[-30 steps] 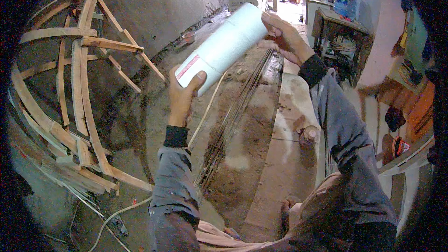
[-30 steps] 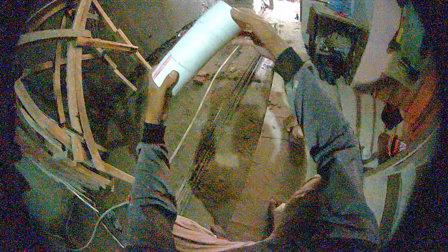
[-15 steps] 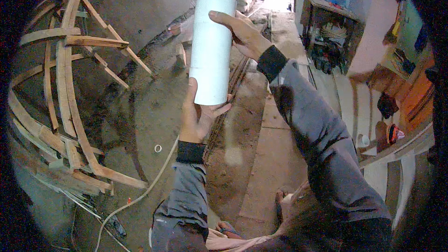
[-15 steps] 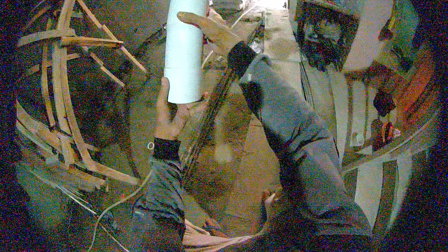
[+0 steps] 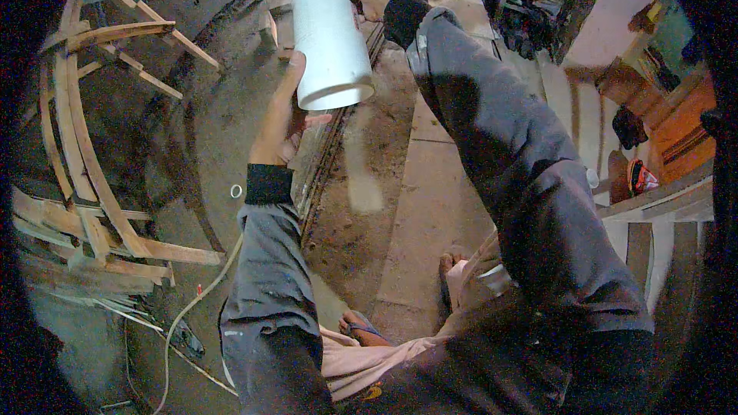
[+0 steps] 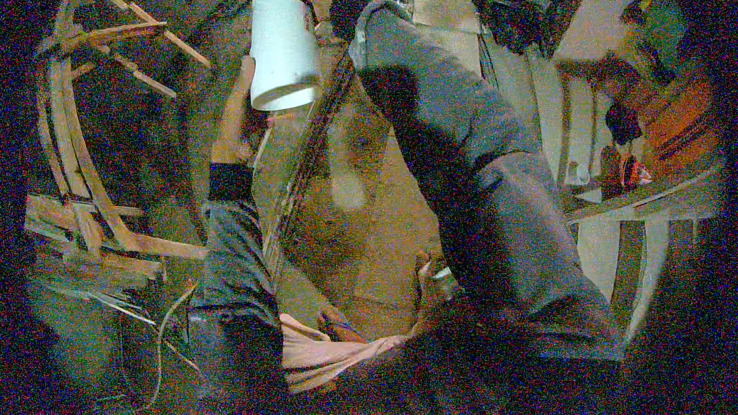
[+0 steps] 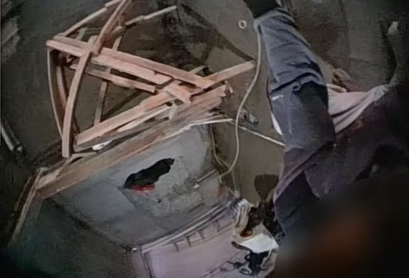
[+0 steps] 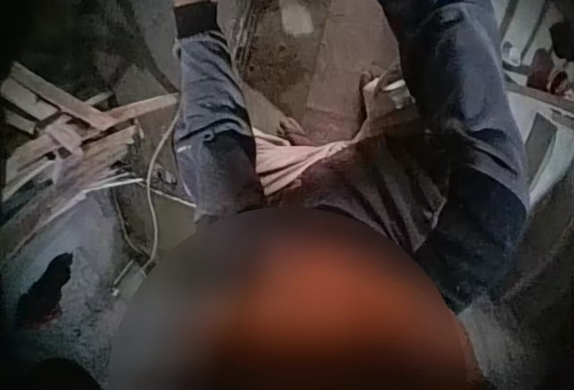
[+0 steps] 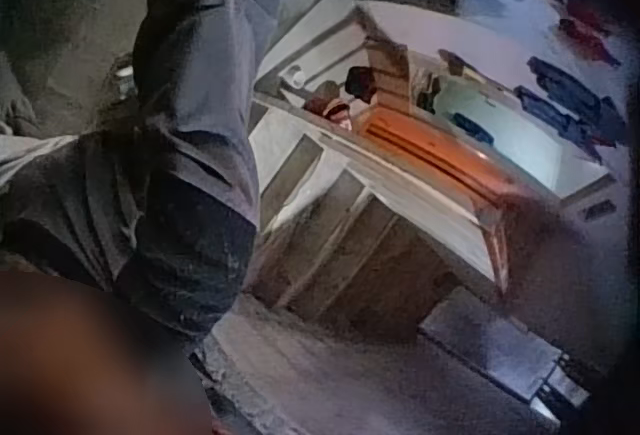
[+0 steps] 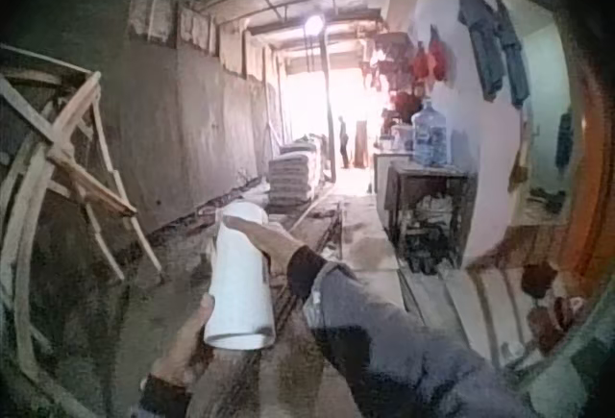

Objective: The person sits on the floor and applies glue from a small can to the rim of a white PVC pipe using a brush. They repeatedly dip the brush into the glue and spread it around the pipe's edge, then inspect the coated rim.

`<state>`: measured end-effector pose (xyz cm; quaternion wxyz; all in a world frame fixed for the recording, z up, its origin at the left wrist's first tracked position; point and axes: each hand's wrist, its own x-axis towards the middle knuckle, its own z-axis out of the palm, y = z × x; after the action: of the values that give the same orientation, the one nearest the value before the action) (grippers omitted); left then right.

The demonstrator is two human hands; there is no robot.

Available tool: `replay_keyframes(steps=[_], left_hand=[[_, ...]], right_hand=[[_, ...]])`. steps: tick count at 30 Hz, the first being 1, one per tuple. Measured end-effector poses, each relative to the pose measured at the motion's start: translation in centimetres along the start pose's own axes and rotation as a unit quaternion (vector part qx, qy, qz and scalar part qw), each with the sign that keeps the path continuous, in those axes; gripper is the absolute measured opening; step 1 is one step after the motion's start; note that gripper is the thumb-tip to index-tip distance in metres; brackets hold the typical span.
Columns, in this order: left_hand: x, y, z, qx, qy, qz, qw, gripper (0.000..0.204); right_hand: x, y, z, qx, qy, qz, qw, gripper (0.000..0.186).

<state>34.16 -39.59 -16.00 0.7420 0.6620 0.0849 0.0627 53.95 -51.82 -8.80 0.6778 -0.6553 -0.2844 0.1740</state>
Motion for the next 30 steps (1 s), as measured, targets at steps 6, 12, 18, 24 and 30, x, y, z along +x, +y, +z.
replay_keyframes(steps=[6, 12, 18, 24, 30], left_hand=[[0.6, -0.2, -0.6, 0.003, -0.019, -0.047, 0.999, 0.085], [0.6, -0.7, -0.2, 0.017, -0.018, -0.039, 0.999, 0.082], [0.6, -0.3, 0.0, 0.023, -0.039, -0.054, 0.998, 0.084], [0.3, 0.2, 0.5, 0.026, -0.005, -0.055, 0.998, 0.083], [0.2, 0.4, 0.7, 0.021, -0.004, -0.035, 0.999, 0.079]], right_hand=[[3.1, 6.4, -1.1, 0.011, -0.086, -0.064, 0.994, 0.057], [3.7, 9.1, -1.9, -0.006, -0.028, 0.079, 0.996, 0.056], [3.3, 9.3, -1.8, 0.016, -0.068, 0.006, 0.998, 0.052], [4.0, 9.5, -1.8, -0.009, -0.106, -0.091, 0.990, 0.046], [3.3, 8.8, -1.8, 0.070, -0.051, 0.109, 0.990, 0.045]])
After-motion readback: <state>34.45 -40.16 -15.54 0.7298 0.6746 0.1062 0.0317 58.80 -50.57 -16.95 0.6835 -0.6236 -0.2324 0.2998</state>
